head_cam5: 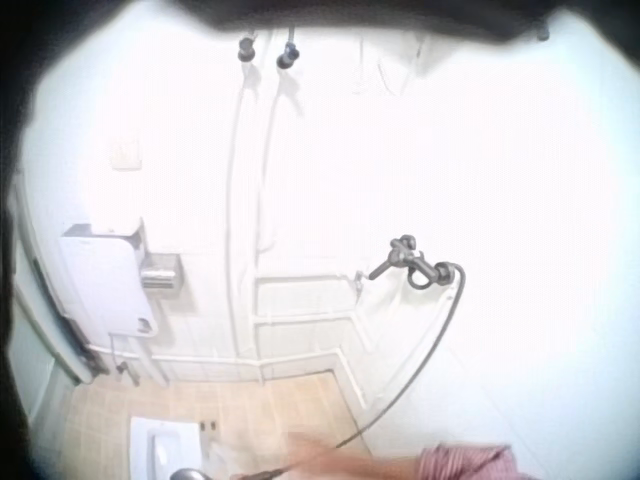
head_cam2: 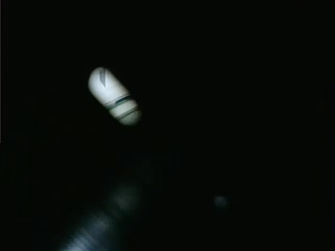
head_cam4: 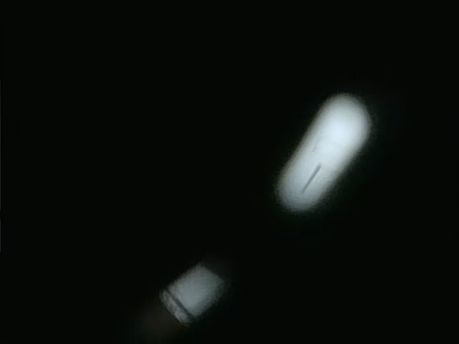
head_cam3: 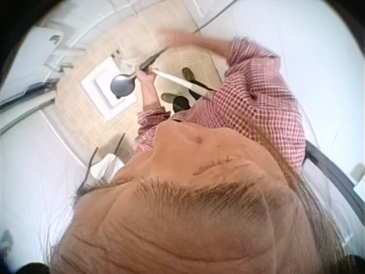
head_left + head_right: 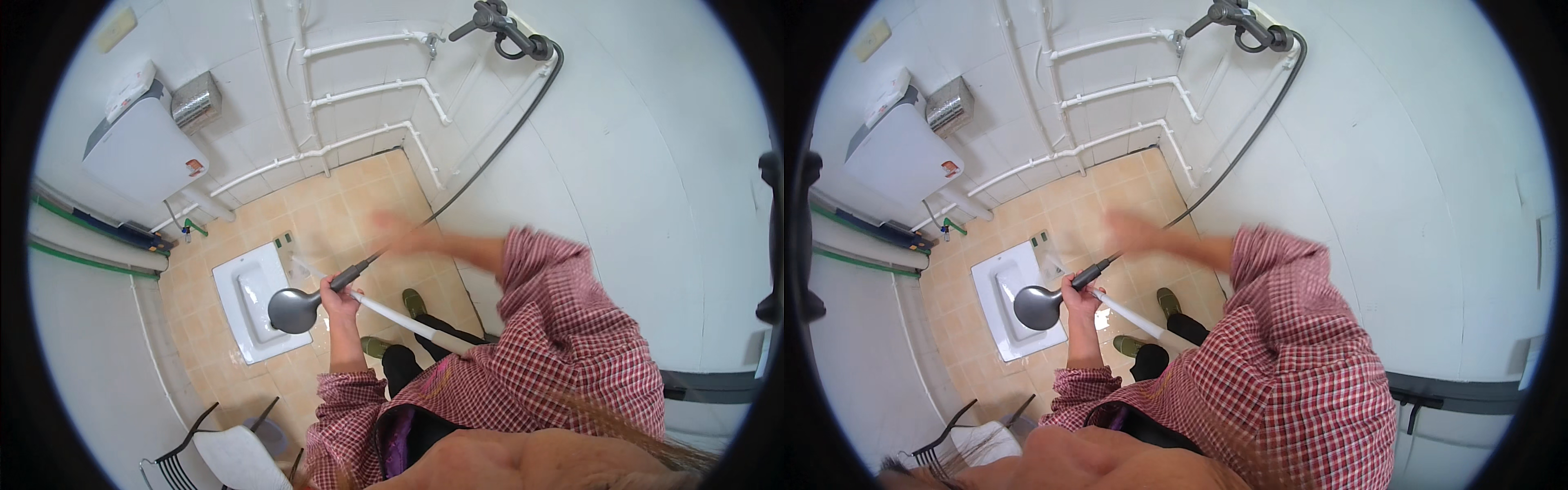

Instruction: The person wets the bathroom floor with a handheld shower head, then mops the tiled floor using a flat mop. They move around the squat toilet and sink, covering the entire floor area before placing the mop against the wall and exiting the room.

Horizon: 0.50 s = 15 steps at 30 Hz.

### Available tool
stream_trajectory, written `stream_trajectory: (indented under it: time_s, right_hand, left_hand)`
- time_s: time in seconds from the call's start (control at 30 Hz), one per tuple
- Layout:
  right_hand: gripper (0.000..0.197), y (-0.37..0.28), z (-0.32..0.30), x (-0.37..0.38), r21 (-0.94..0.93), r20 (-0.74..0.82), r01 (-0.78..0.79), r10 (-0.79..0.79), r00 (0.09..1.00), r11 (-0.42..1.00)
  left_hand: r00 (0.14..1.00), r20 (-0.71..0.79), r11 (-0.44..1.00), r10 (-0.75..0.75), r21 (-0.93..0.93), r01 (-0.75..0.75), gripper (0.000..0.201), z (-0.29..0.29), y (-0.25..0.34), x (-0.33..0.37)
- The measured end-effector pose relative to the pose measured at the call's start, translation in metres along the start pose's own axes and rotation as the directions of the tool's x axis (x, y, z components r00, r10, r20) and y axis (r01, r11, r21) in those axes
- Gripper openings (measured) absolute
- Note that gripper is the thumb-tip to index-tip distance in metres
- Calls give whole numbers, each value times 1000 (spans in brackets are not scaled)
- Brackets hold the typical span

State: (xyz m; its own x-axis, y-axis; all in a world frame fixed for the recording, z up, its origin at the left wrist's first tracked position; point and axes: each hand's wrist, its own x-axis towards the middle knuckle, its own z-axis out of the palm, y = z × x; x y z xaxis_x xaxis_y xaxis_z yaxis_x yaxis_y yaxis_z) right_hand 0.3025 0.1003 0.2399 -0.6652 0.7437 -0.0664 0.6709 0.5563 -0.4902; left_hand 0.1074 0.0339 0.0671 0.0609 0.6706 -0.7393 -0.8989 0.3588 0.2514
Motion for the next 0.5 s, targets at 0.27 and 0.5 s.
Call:
stream_trajectory:
  time_s: [0.27,0.5]
  right_hand:
    - [61,95,-273,-2,-830,-544,-525,72,836,-187]
    - [49,84,-222,39,-756,-650,-636,-62,757,155]
  left_hand:
    - [953,-19,947,304,118,-300,12,22,39,-19]
    - [961,-76,964,264,42,-262,15,-21,54,-31]
